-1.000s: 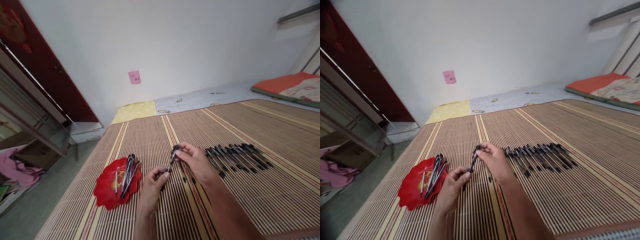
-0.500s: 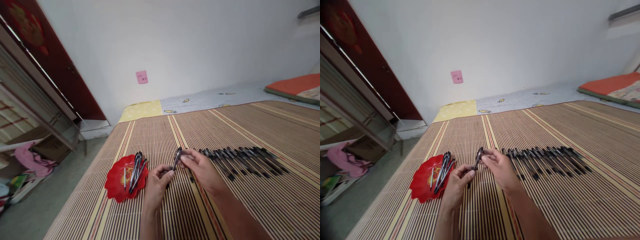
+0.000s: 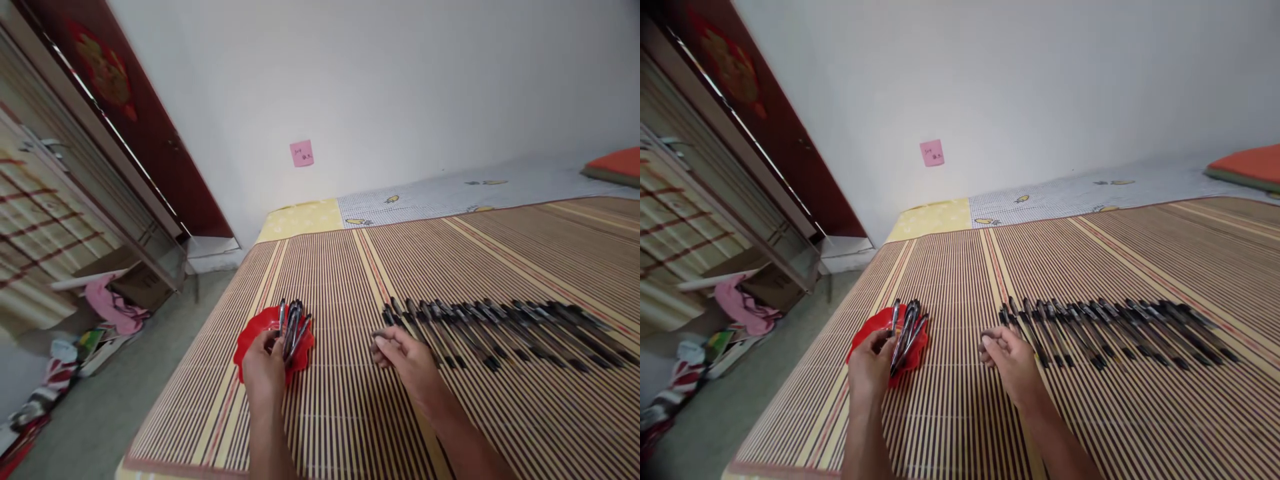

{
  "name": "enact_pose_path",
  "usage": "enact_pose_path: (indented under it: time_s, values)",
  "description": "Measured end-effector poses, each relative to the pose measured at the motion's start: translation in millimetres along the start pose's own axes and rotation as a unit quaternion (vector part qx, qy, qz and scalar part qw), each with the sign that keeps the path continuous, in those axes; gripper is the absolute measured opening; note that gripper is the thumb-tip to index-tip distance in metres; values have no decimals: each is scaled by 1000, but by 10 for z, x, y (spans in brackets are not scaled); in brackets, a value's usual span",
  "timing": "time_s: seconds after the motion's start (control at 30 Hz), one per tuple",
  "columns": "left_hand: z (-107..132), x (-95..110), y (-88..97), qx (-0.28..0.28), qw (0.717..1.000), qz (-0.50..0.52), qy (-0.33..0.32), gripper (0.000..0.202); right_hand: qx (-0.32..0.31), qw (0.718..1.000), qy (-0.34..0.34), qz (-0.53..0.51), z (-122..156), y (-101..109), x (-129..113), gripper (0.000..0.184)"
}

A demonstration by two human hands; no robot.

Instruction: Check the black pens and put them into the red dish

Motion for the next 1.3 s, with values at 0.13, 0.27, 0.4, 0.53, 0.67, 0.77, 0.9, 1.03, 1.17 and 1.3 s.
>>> enact_pose_path:
  time_s: [0.13, 0.27, 0.4, 0.53, 0.67, 0.77, 0.9, 1.03, 1.17, 1.3]
  values:
    - [5, 28, -46, 11, 994, -104, 23, 17, 4, 1000, -13, -6, 14, 12, 17, 36]
    - [-43, 56, -115, 2, 989, -147, 18, 21, -4, 1000, -10, 3, 20, 37, 7, 36]
    - [-99, 58, -154, -12, 985, -171, 9, 27, -30, 999, -8, 15, 29, 62, 6, 36]
    - [-119, 40, -171, -28, 983, -181, 5, 32, -26, 1000, 0, 12, 24, 83, 31, 37]
    - [-117, 40, -175, -26, 984, -175, 12, 35, -10, 1000, 4, -8, 0, 98, 60, 39]
    - [-109, 53, -171, -27, 986, -162, 11, 34, 11, 1000, -3, -15, -15, 105, 58, 41]
    - [-102, 60, -159, -18, 990, -136, 25, 35, 15, 1000, 1, -14, -18, 105, 30, 41]
    - [-130, 77, -177, -4, 994, -107, 25, 38, 14, 1000, -2, -10, -19, 100, 19, 40]
    - [-163, 104, -230, -30, 996, -87, -11, 42, 12, 1000, 1, -7, -30, 108, 40, 40]
    - [-158, 116, -238, -23, 994, -102, -13, 41, 12, 1000, 7, -3, -40, 151, 24, 39]
Point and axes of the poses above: each hand's wrist, its own z-axis away from the middle knuckle, its own y-axis out of the back of the hand, x = y × z, the point moved 1 cm from there along -z, towards the middle knuckle, and after that the axes turned 15 degrees about y, right-handed, at the moved point
